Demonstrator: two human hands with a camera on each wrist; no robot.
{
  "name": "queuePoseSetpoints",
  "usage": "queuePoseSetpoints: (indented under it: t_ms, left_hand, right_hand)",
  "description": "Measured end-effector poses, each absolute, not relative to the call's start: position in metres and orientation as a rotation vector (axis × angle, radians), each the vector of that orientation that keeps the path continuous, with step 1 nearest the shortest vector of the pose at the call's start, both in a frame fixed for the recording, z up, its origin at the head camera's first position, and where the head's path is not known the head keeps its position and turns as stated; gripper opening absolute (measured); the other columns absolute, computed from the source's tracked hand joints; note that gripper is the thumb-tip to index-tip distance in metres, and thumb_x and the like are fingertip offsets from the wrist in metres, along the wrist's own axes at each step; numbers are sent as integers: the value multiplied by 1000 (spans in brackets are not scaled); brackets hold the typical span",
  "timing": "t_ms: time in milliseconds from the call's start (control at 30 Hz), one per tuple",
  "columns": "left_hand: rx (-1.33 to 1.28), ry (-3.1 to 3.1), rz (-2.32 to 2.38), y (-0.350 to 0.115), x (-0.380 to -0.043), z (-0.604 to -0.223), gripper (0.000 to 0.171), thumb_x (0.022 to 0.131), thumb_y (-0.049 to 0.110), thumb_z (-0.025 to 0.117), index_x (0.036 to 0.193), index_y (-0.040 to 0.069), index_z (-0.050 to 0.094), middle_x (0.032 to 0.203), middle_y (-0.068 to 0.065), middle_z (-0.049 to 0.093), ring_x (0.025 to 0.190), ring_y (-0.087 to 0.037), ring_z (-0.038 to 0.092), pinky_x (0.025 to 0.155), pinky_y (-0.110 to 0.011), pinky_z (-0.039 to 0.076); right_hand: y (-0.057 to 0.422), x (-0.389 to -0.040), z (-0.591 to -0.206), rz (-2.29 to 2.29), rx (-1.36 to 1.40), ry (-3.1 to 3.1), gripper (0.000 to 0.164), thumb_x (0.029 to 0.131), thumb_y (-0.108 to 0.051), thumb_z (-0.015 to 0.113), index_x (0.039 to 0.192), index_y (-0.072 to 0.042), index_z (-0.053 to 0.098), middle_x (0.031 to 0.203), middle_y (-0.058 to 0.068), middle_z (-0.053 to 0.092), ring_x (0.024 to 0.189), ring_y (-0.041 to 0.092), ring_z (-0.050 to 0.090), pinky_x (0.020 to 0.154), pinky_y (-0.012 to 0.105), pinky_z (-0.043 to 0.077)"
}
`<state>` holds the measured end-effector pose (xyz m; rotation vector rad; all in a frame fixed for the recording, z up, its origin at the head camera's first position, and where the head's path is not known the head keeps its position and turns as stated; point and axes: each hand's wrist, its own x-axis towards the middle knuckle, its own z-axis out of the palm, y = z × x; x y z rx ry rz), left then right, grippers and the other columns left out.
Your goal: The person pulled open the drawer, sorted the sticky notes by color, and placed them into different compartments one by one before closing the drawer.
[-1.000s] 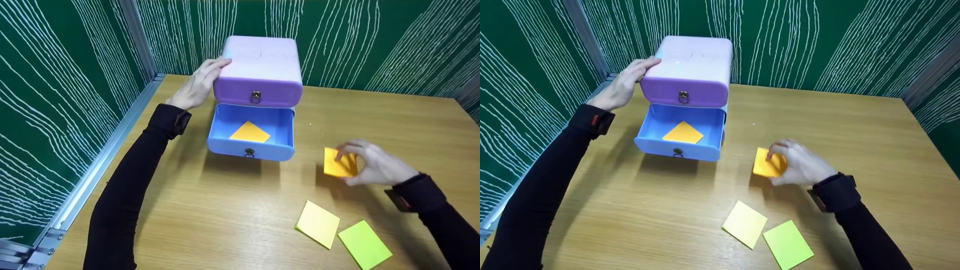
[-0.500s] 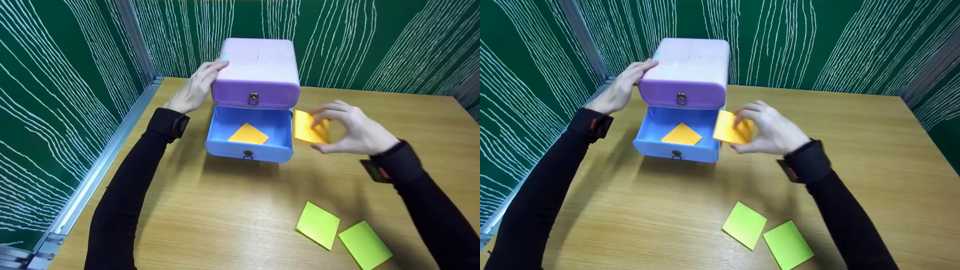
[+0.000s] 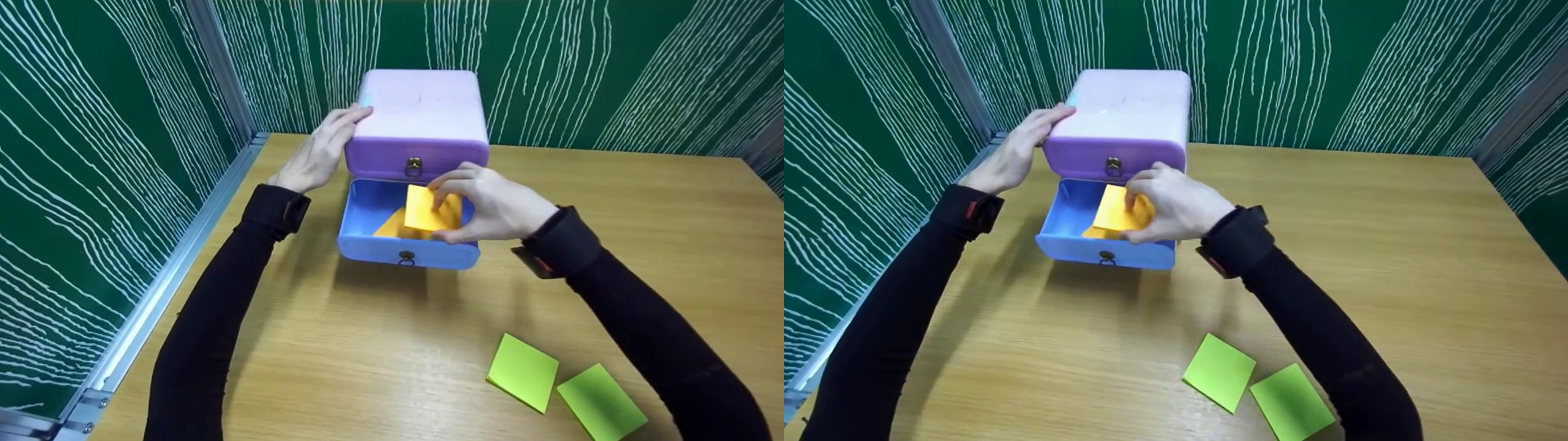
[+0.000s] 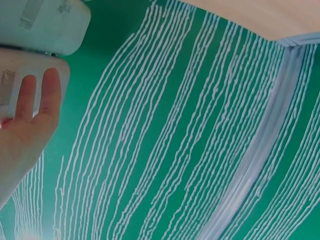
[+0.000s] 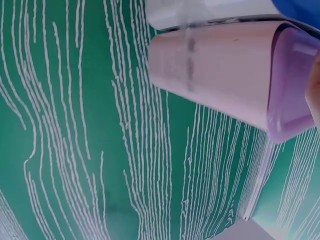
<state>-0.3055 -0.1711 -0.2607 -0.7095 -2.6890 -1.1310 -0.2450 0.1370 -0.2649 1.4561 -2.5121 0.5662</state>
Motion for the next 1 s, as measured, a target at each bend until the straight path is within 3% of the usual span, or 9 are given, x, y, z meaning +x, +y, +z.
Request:
queuePoseSetpoints:
  t_ms: [500,700,867,1000]
  left_hand:
    - [-692,-2683,-1125,-171,-304,-260,55,103,40,22,154,31,38,163,1,29,154,-14,21,127,-37,20]
    - [-691,-2690,-1123,-171,-304,-260,55,103,40,21,155,31,37,163,0,29,154,-16,22,126,-39,21]
    - [-702,-2694,-1113,-172,-303,-259,55,103,39,21,155,30,37,163,0,29,153,-16,23,126,-39,21]
    - [-709,-2697,-1101,-172,-304,-259,55,103,39,21,155,30,37,163,0,29,154,-15,22,126,-38,21]
  right_hand:
    - [99,-257,-274,505,1430,-2591,39,79,-46,81,93,-11,70,107,8,73,93,25,59,75,31,45]
    - [92,-259,-275,466,1447,-2587,42,80,-49,80,95,-10,71,104,8,72,88,23,58,71,30,46]
    - [95,-259,-278,455,1438,-2582,48,85,-52,74,103,-8,73,112,11,73,103,27,65,88,40,55]
    - [101,-257,-278,465,1436,-2574,48,89,-50,70,107,-6,74,119,14,72,114,31,66,99,46,54]
